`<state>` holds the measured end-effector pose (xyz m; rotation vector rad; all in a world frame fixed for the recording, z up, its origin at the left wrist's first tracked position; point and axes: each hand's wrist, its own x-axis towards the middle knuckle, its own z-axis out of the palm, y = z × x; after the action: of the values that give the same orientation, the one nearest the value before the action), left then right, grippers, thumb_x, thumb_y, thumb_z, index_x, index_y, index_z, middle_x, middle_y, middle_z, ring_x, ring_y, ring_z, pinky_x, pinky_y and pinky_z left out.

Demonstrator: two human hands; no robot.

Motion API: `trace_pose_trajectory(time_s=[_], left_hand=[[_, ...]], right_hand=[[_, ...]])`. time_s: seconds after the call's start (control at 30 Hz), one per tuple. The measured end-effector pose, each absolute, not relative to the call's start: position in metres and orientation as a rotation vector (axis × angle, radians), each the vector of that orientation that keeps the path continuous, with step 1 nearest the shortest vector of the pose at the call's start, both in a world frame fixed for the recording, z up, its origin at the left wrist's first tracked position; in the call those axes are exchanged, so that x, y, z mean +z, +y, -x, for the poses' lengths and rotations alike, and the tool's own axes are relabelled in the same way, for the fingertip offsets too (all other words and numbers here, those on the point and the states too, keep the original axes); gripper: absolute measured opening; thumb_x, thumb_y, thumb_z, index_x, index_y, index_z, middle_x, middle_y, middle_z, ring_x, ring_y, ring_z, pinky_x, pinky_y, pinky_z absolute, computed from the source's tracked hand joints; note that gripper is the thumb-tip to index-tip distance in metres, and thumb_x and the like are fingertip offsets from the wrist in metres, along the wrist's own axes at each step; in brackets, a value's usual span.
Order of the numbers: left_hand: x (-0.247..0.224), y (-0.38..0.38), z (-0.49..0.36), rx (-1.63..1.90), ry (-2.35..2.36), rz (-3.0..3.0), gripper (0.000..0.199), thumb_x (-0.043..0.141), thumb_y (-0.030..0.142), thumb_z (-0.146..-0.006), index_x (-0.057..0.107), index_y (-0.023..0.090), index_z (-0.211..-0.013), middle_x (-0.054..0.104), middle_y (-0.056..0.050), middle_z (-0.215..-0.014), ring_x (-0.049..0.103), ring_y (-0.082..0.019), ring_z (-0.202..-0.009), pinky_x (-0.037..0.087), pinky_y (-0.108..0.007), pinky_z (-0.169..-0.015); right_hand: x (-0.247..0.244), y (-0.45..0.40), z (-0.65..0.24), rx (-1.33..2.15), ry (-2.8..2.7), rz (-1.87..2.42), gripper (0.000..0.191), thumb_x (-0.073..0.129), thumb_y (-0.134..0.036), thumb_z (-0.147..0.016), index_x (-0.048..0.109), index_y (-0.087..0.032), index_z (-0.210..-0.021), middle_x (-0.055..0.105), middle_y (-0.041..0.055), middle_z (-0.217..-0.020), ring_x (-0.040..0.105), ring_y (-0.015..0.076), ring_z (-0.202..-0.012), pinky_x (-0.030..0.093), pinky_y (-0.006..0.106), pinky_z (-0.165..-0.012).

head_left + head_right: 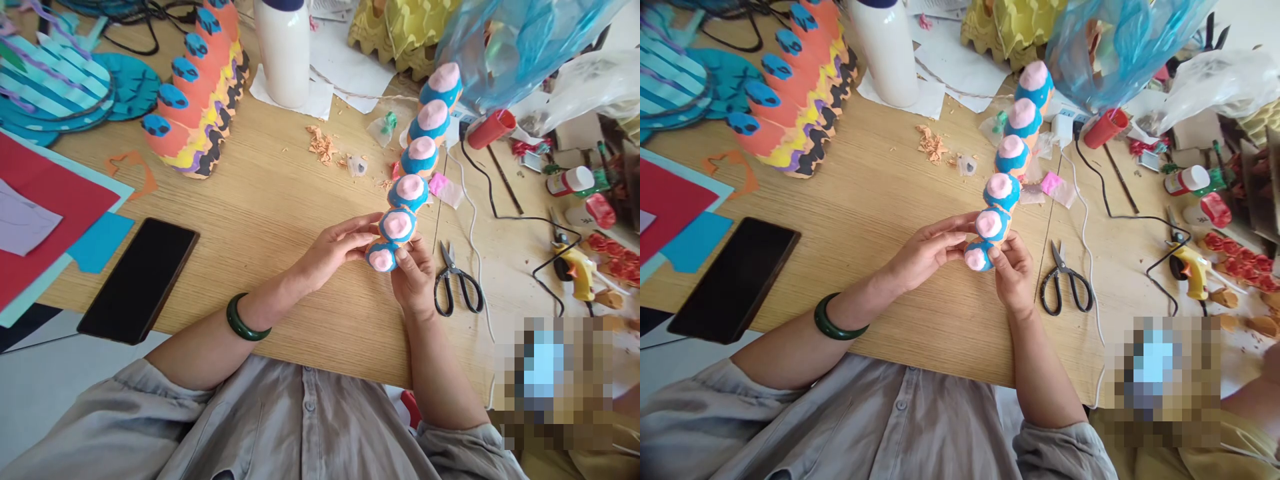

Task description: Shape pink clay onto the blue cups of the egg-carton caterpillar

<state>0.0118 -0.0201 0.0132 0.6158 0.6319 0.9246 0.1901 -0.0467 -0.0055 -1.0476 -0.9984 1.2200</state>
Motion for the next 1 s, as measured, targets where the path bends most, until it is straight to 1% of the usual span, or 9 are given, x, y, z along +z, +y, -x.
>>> trace_pose_trajectory(time_s=[0.07, 0.17, 0.23, 0.3, 0.4, 0.63, 0.8, 0.9, 1.0], left_hand=[[0.013, -0.0195, -0.0112, 0.908, 0.646, -0.617, 0.037, 0.089, 0.037, -0.081, 0.084, 0.02, -0.113, 0.081, -0.006, -0.111, 0.073, -0.019, -0.1, 0.056, -0.031, -0.088], [0.0115, -0.0192, -0.0106, 0.827, 0.628, -0.554, 0.038, 0.091, 0.043, -0.08, 0.081, 0.015, -0.105, 0.08, -0.007, -0.101, 0.073, -0.019, -0.092, 0.056, -0.034, -0.089], [0.0112, -0.0189, -0.01, 0.774, 0.607, -0.52, 0.043, 0.093, 0.049, -0.079, 0.079, 0.014, -0.101, 0.079, -0.007, -0.097, 0.073, -0.019, -0.09, 0.056, -0.036, -0.091], [0.0118, -0.0187, -0.0091, 0.724, 0.59, -0.531, 0.047, 0.095, 0.052, -0.076, 0.078, 0.014, -0.099, 0.079, -0.007, -0.097, 0.072, -0.019, -0.091, 0.054, -0.036, -0.093], [0.0124, -0.019, -0.0089, 0.685, 0.58, -0.563, 0.05, 0.1, 0.049, -0.069, 0.08, 0.015, -0.101, 0.079, -0.005, -0.101, 0.07, -0.017, -0.095, 0.05, -0.033, -0.095], [0.0086, -0.0234, -0.0151, 0.742, 0.533, -0.554, 0.052, 0.103, 0.037, -0.068, 0.078, 0.017, -0.109, 0.079, -0.003, -0.094, 0.07, -0.016, -0.09, 0.048, -0.033, -0.092], [0.01, -0.0245, -0.016, 0.797, 0.539, -0.583, 0.056, 0.101, 0.035, -0.072, 0.077, 0.016, -0.118, 0.081, -0.006, -0.098, 0.073, -0.018, -0.093, 0.051, -0.035, -0.096], [0.0104, -0.0238, -0.0165, 0.766, 0.533, -0.552, 0.056, 0.1, 0.045, -0.073, 0.079, 0.015, -0.115, 0.079, -0.007, -0.106, 0.071, -0.017, -0.095, 0.053, -0.033, -0.094], [0.009, -0.0231, -0.017, 0.767, 0.538, -0.556, 0.056, 0.102, 0.042, -0.069, 0.078, 0.015, -0.112, 0.078, -0.005, -0.1, 0.07, -0.016, -0.091, 0.052, -0.033, -0.093]], right_hand=[[-0.0038, -0.0449, -0.192, 1.239, -0.936, 1.058, 0.04, 0.094, -0.055, -0.074, 0.075, -0.03, -0.099, 0.076, -0.0014, -0.086, 0.071, 0.0181, -0.074, 0.062, 0.032, -0.069], [-0.0039, -0.0437, -0.1954, 1.321, -0.878, 1.05, 0.041, 0.092, -0.055, -0.074, 0.073, -0.029, -0.099, 0.072, -0.0023, -0.081, 0.059, 0.014, -0.057, 0.048, 0.026, -0.046], [-0.0049, -0.0431, -0.1975, 1.362, -0.891, 1.033, 0.039, 0.088, -0.056, -0.078, 0.071, -0.029, -0.101, 0.07, -0.0027, -0.08, 0.054, 0.0133, -0.054, 0.041, 0.025, -0.041], [-0.0057, -0.0427, -0.1991, 1.366, -0.923, 1.027, 0.039, 0.085, -0.057, -0.08, 0.07, -0.03, -0.103, 0.07, -0.0017, -0.083, 0.059, 0.0152, -0.059, 0.048, 0.027, -0.047], [-0.0058, -0.0427, -0.1998, 1.337, -0.924, 1.041, 0.042, 0.088, -0.057, -0.076, 0.072, -0.031, -0.105, 0.074, 0.0003, -0.09, 0.067, 0.0186, -0.073, 0.06, 0.033, -0.066], [-0.0048, -0.0439, -0.1982, 1.415, -0.896, 0.955, 0.031, 0.093, -0.044, -0.075, 0.079, -0.031, -0.099, 0.073, -0.0041, -0.079, 0.06, 0.0134, -0.062, 0.055, 0.028, -0.065], [-0.0058, -0.0433, -0.1986, 1.436, -0.933, 1.014, 0.04, 0.09, -0.052, -0.076, 0.077, -0.031, -0.108, 0.079, -0.0005, -0.089, 0.07, 0.0191, -0.076, 0.061, 0.035, -0.077], [-0.005, -0.0437, -0.1973, 1.42, -0.964, 1.053, 0.042, 0.09, -0.055, -0.074, 0.075, -0.031, -0.106, 0.078, 0.0007, -0.09, 0.072, 0.0217, -0.081, 0.062, 0.039, -0.08], [-0.0027, -0.0447, -0.1948, 1.455, -0.952, 1.059, 0.041, 0.091, -0.055, -0.075, 0.074, -0.03, -0.102, 0.076, 0.0004, -0.088, 0.073, 0.0227, -0.085, 0.062, 0.04, -0.084]])
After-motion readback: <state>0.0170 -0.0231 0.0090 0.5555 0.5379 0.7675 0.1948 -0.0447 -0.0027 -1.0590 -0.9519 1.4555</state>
